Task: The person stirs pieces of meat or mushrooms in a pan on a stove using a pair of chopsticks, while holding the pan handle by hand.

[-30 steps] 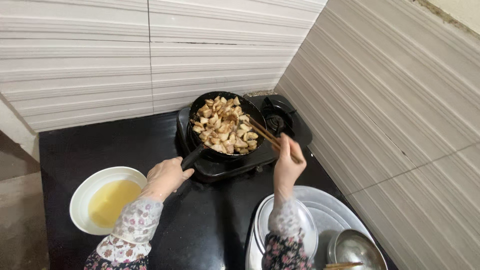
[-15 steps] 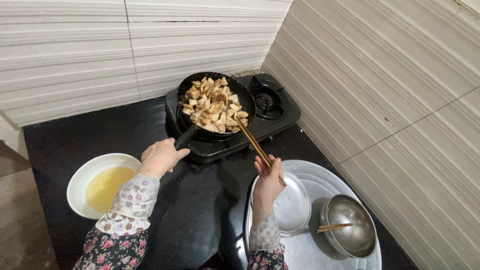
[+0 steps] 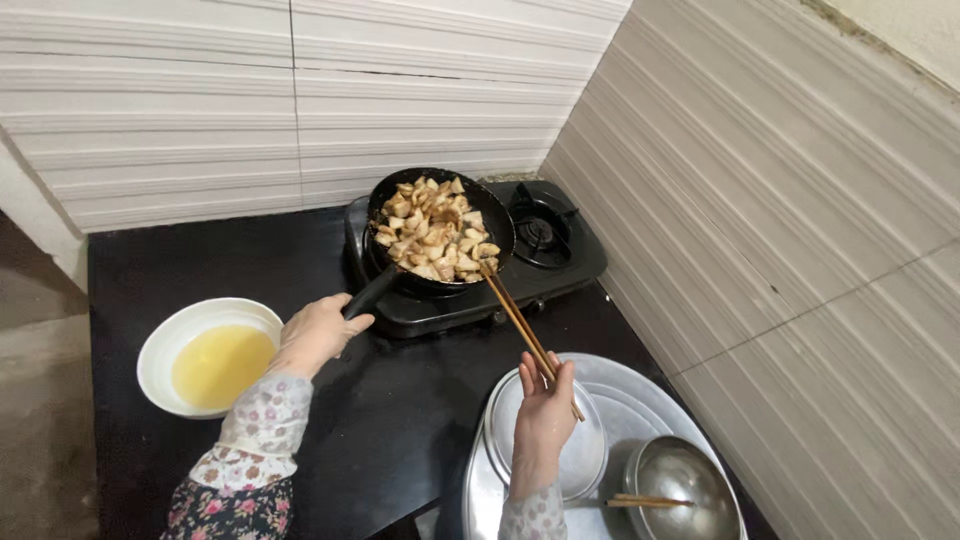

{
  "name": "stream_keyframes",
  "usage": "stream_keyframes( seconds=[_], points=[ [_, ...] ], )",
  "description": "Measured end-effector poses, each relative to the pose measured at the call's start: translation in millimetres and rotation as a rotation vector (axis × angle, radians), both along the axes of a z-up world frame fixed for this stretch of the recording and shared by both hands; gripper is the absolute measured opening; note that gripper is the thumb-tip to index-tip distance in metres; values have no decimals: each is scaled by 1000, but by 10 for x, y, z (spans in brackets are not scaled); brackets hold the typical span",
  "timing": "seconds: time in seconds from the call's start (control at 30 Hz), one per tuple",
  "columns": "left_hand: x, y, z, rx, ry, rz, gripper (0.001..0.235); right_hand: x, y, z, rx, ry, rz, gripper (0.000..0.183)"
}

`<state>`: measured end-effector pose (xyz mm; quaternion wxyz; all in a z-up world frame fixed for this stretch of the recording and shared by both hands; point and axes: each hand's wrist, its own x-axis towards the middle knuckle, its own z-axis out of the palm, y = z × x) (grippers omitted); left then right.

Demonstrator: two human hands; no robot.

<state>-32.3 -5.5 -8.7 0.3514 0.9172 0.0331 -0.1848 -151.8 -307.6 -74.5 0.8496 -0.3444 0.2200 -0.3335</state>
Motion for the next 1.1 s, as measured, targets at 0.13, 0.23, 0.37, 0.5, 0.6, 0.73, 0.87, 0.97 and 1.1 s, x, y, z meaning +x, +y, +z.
stream_keyframes(
  seconds=[0.13,0.23,0.37,0.5,0.6,0.73,0.87,0.97,1.1],
  points=[
    [10,-23,-96,176,-177,-49,48,17,-39,44,49,-45,44,38],
    [6,-50,-169,196,-126,-68,52,-55,105,-4,51,-10,40,40],
    [66,-72,-102,197,-141,-102,50,-39,300,112,47,-6,23,38],
    [7,-46,-64,142,-98,-122,46,-150,556,242,24,-5,-30,38],
    [41,-5,-51,136,-93,-189,47,-188,764,309,-6,38,-64,40],
    [107,23,-143,71,-63,-188,46,-221,873,337,-55,49,-90,41],
    [176,-19,-323,63,-105,-183,49,-63,757,445,-190,35,-154,40],
    [223,-57,-431,65,-118,-204,52,263,602,600,-357,-28,-185,38],
    [216,-40,-429,53,-120,-191,69,1129,511,917,-583,28,-125,35]
  ],
)
